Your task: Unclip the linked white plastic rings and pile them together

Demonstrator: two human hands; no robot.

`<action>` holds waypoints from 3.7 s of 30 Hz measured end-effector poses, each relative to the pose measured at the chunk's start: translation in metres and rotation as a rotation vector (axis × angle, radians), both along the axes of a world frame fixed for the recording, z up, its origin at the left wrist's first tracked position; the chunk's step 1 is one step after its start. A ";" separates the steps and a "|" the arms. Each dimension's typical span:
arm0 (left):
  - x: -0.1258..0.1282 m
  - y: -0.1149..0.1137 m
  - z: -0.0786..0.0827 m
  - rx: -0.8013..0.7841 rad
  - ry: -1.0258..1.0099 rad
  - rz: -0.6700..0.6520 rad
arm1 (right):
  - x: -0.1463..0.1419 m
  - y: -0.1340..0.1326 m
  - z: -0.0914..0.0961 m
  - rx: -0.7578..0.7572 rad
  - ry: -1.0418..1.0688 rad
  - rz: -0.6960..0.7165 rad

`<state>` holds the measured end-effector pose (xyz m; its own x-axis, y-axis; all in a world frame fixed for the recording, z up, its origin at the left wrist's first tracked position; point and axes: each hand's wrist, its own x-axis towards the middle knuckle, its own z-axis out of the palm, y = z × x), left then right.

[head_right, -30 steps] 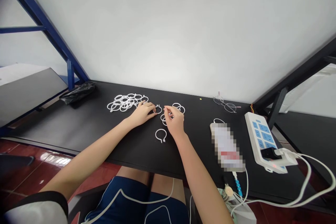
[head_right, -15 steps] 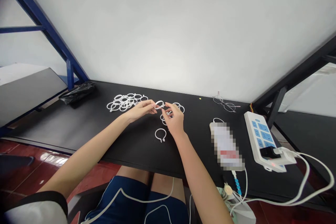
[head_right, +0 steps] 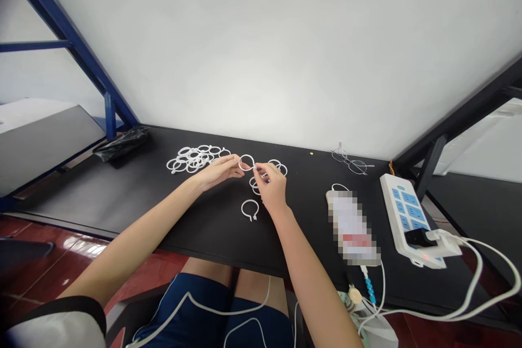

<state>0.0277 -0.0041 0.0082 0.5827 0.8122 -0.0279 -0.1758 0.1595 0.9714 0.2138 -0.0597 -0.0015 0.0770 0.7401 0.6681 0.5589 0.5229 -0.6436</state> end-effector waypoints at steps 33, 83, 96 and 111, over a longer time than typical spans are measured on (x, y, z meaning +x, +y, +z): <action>0.001 -0.009 0.006 0.807 0.395 0.178 | 0.006 0.003 0.000 -0.156 0.329 0.223; -0.009 -0.002 -0.004 1.104 0.594 0.124 | 0.015 0.000 -0.001 -0.096 0.057 0.217; -0.009 -0.001 -0.005 1.069 0.587 0.118 | 0.013 -0.001 0.000 -0.088 0.050 0.206; -0.011 -0.005 0.007 1.181 0.650 0.205 | 0.008 -0.001 0.001 0.012 0.042 0.121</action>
